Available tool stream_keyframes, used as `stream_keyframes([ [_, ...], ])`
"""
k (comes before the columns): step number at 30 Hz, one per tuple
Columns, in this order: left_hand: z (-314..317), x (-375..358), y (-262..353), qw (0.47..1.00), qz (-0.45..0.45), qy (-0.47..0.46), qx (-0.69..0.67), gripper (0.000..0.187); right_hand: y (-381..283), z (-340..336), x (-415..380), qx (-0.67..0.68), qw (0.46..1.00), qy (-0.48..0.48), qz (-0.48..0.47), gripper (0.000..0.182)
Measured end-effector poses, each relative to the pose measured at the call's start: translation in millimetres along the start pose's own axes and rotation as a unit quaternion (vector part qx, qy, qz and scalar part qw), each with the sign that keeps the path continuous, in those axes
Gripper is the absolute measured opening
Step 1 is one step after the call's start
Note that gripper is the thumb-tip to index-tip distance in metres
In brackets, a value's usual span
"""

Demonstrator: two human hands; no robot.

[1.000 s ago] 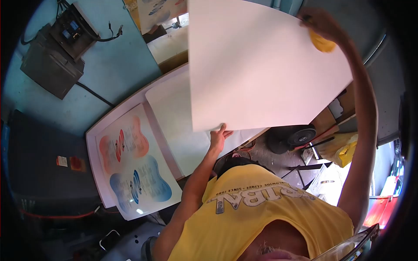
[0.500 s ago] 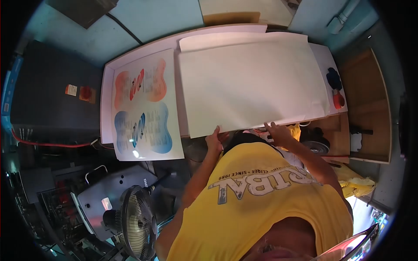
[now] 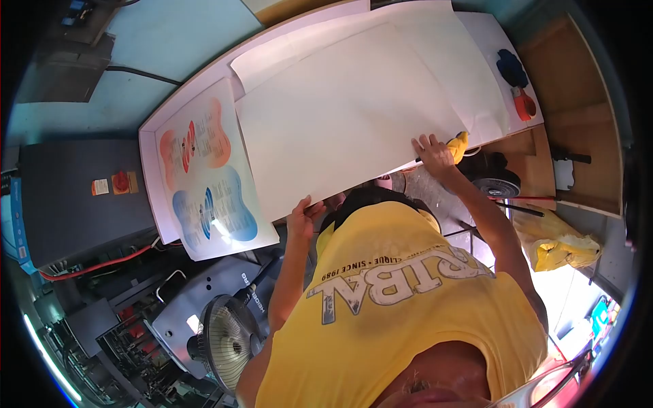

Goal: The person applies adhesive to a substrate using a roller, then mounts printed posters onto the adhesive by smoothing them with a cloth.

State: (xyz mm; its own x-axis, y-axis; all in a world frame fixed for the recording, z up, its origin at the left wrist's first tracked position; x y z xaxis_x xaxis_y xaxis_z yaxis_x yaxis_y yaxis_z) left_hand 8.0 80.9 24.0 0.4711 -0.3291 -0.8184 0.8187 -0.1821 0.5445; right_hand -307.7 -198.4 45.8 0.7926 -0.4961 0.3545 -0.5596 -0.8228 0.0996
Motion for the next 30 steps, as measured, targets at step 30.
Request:
stream_keyframes([
  [30,230,142,179,0.374,0.670,0.060,0.639,0.090,107,3,320,-0.047,0.980,0.195,0.001,0.053],
])
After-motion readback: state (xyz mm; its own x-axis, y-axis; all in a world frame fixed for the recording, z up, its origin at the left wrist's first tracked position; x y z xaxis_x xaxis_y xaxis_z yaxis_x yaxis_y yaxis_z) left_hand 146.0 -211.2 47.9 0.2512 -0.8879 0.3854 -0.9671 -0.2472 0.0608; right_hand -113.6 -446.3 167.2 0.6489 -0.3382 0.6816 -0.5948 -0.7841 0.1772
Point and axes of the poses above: each hand's wrist, its own x-axis towards the middle knuckle, its own z-axis out of the palm, y = z × x, the point moved 5 cm from there along x, towards the middle knuckle, and after that the axes turned 13 degrees about y, right-handed, at the moved point
